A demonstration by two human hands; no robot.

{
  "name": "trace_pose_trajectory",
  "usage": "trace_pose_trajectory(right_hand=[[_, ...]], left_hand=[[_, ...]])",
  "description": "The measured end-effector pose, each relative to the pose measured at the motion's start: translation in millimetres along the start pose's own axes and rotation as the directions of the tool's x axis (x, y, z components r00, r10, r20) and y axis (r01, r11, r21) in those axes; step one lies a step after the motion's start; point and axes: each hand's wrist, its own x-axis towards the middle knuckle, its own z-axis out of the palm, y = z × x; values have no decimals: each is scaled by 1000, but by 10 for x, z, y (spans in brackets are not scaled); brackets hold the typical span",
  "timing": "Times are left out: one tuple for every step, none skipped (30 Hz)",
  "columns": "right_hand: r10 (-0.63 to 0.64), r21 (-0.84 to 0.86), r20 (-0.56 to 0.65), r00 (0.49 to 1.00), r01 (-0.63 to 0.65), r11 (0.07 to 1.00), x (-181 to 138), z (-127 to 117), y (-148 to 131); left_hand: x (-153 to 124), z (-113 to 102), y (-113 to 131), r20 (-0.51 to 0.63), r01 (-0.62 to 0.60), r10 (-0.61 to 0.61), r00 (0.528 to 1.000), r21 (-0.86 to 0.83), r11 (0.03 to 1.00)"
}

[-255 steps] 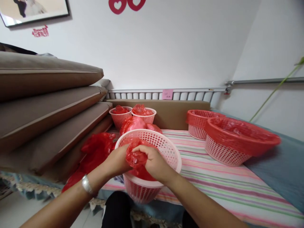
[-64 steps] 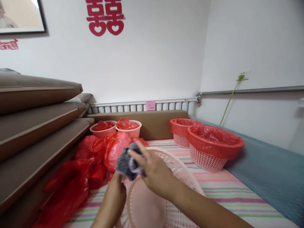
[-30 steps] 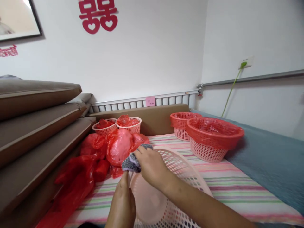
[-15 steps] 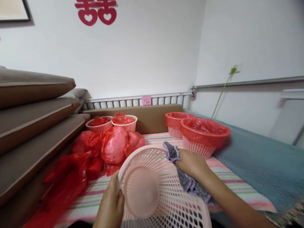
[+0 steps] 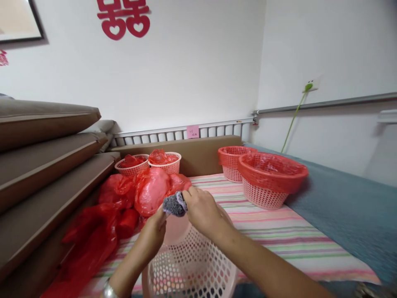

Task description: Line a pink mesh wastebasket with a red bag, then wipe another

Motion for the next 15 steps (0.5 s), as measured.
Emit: trace_pose_trajectory(right_hand=[[7, 14, -9, 1000, -7, 1000, -29, 58, -10], [12, 27, -23, 1000, -11, 1000, -52, 100, -19], [15, 38, -33, 999, -13, 999, -69, 126, -27], [18, 49, -39, 999, -16, 999, -77, 141, -36], [23, 59, -44, 999, -20, 998, -78, 147, -45], [28, 68, -48, 998, -25, 997, -73, 150, -53], [33, 80, -52, 998, -28, 996, -65, 153, -60], [37, 96, -58, 998, -32, 995, -55, 161, -66], [45, 113, -65, 997, -37, 993, -46, 175, -69], [55, 130, -73, 996, -45, 990, -38, 194, -71], [69, 145, -83, 994, -57, 988, -32, 217, -71], [85, 159, -94, 992, -70, 985, -29, 243, -69], [104, 173, -105, 989, -85, 981, -28, 270, -64], [126, 186, -116, 985, -103, 977, -29, 296, -54], [150, 200, -124, 981, -124, 972, -32, 320, -37]], left_hand=[[-37, 53, -24, -9, -6, 6, 1000, 17, 1000], [-73, 96, -41, -18, -11, 11, 1000, 36, 999], [-104, 126, -52, -24, -16, 18, 1000, 54, 998], [-129, 145, -59, -31, -23, 25, 999, 70, 997], [-147, 153, -66, -40, -29, 32, 999, 84, 996], [-158, 153, -73, -44, -32, 36, 998, 96, 995], [-164, 147, -80, -51, -30, 36, 998, 105, 994], [-166, 139, -88, -60, -25, 32, 998, 108, 994], [-164, 133, -97, -75, -17, 24, 997, 102, 995], [-162, 129, -107, -92, -7, 15, 996, 88, 996], [-159, 130, -118, -110, 5, 3, 994, 69, 998], [-156, 136, -129, -126, 17, -11, 992, 48, 999], [-154, 145, -142, -137, 32, -28, 990, 26, 999], [-153, 156, -154, -141, 50, -49, 989, 6, 999], [-153, 167, -166, -144, 68, -69, 987, -13, 998]])
